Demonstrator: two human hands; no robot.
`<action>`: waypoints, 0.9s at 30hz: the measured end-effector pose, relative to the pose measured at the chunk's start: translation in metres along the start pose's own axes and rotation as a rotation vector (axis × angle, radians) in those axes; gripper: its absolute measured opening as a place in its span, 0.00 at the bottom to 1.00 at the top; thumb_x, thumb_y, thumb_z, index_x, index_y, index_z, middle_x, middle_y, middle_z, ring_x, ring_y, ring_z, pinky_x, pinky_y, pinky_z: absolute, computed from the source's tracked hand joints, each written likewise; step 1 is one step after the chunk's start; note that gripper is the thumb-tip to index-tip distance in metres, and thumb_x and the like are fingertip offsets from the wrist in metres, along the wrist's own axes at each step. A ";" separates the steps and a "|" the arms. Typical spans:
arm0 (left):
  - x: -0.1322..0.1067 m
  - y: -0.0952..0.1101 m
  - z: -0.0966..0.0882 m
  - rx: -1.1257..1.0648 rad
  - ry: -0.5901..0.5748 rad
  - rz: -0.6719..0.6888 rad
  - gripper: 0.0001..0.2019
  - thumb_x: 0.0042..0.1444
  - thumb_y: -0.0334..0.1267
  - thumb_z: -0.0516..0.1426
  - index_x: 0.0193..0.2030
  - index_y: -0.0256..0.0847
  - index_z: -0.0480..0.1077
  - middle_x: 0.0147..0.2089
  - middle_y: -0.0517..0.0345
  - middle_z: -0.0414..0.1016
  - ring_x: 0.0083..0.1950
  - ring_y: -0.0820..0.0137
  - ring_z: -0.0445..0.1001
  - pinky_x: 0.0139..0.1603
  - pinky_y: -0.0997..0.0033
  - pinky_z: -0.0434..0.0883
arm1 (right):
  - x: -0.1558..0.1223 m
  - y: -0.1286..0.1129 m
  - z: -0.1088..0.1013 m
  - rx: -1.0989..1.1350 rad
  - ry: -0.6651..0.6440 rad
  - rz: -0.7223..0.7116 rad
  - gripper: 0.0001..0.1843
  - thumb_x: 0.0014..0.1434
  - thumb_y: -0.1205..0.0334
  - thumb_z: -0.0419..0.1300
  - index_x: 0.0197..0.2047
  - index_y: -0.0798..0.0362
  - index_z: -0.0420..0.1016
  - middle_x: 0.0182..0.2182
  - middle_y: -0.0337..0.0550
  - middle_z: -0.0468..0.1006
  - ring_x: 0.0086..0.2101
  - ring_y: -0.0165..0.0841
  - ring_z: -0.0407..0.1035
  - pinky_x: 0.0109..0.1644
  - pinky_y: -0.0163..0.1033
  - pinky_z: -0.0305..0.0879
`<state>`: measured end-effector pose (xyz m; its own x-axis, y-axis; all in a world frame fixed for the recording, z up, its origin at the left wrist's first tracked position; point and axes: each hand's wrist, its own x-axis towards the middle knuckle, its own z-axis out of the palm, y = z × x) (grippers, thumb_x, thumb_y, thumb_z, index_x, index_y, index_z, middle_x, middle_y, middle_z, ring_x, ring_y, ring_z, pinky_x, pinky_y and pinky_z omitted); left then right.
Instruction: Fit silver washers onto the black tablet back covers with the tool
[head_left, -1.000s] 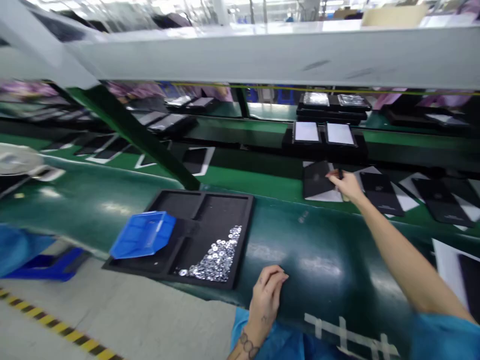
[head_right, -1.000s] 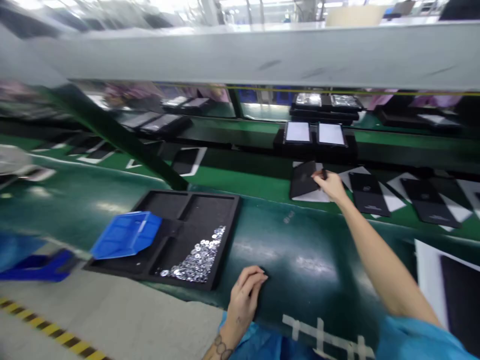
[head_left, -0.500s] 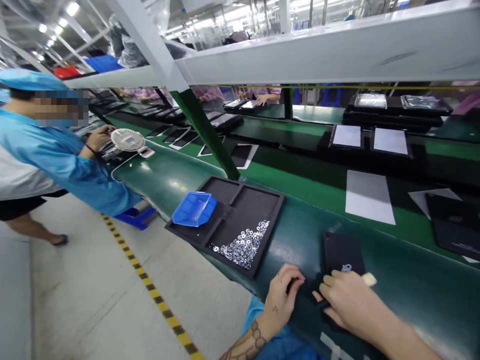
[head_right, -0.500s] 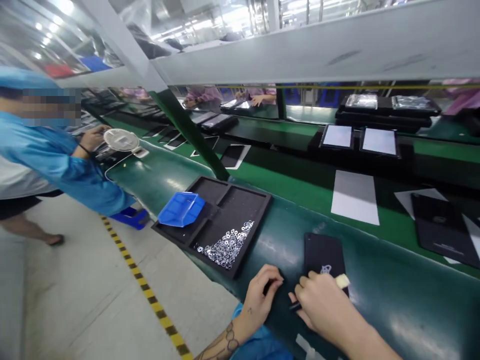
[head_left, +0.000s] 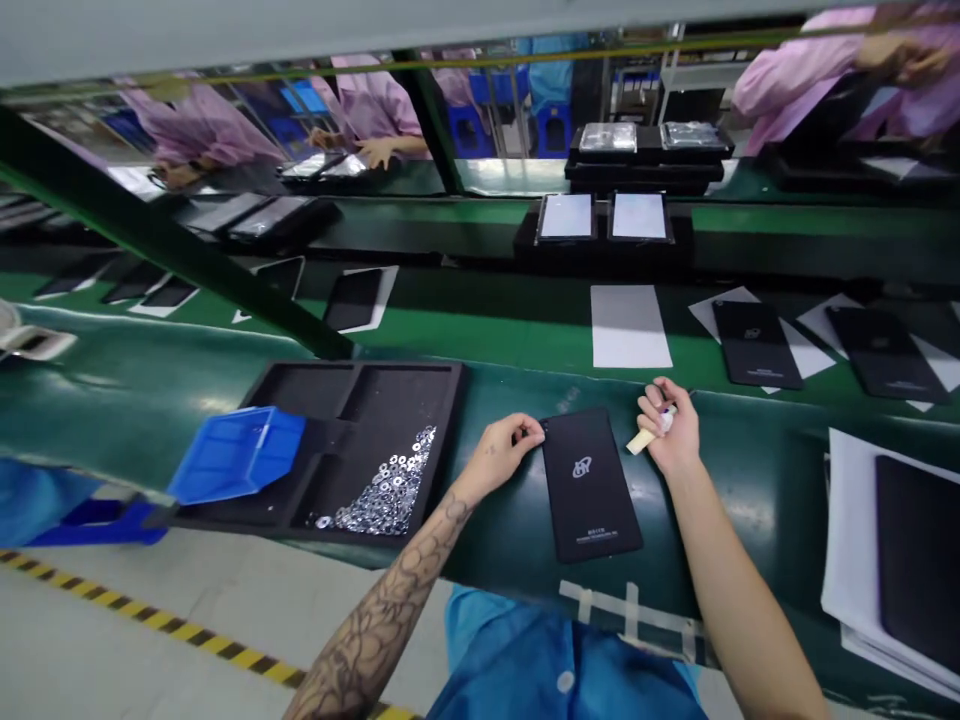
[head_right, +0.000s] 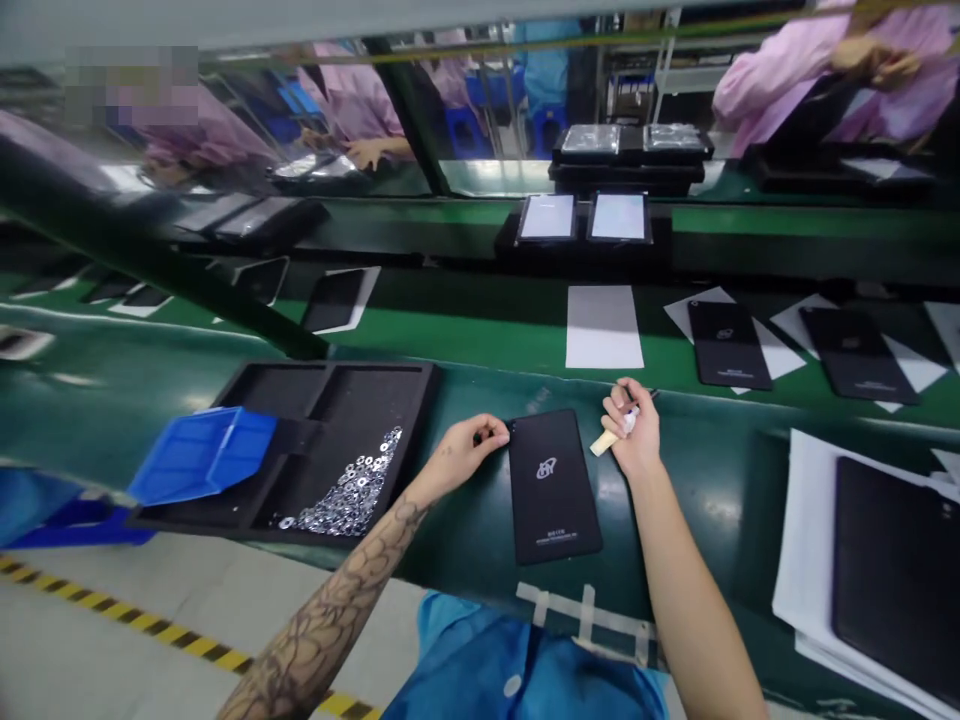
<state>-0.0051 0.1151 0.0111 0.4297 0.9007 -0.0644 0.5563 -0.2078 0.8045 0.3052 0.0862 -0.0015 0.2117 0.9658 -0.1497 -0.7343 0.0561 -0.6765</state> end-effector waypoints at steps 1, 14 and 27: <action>0.010 0.001 -0.002 0.023 -0.024 -0.005 0.07 0.67 0.41 0.62 0.40 0.41 0.80 0.38 0.56 0.82 0.38 0.66 0.73 0.44 0.67 0.70 | -0.001 0.002 -0.002 -0.004 -0.005 0.020 0.12 0.59 0.52 0.71 0.38 0.47 0.75 0.25 0.29 0.58 0.19 0.23 0.40 0.15 0.26 0.42; 0.049 -0.004 -0.016 0.190 -0.196 -0.070 0.08 0.63 0.43 0.65 0.41 0.40 0.81 0.37 0.57 0.79 0.37 0.69 0.69 0.40 0.70 0.65 | 0.006 0.011 0.006 -0.032 -0.018 0.098 0.15 0.58 0.48 0.72 0.38 0.49 0.77 0.24 0.30 0.63 0.18 0.21 0.45 0.17 0.28 0.41; 0.098 0.015 -0.031 0.475 -0.515 -0.139 0.15 0.54 0.47 0.71 0.42 0.42 0.78 0.41 0.59 0.77 0.39 0.68 0.75 0.41 0.70 0.66 | 0.008 0.016 0.008 -0.030 -0.032 0.077 0.12 0.59 0.52 0.72 0.36 0.51 0.78 0.22 0.31 0.67 0.16 0.20 0.50 0.16 0.28 0.44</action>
<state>0.0231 0.2125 0.0348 0.5487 0.6604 -0.5126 0.8295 -0.3537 0.4323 0.2898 0.0967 -0.0074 0.1344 0.9746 -0.1792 -0.7278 -0.0256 -0.6853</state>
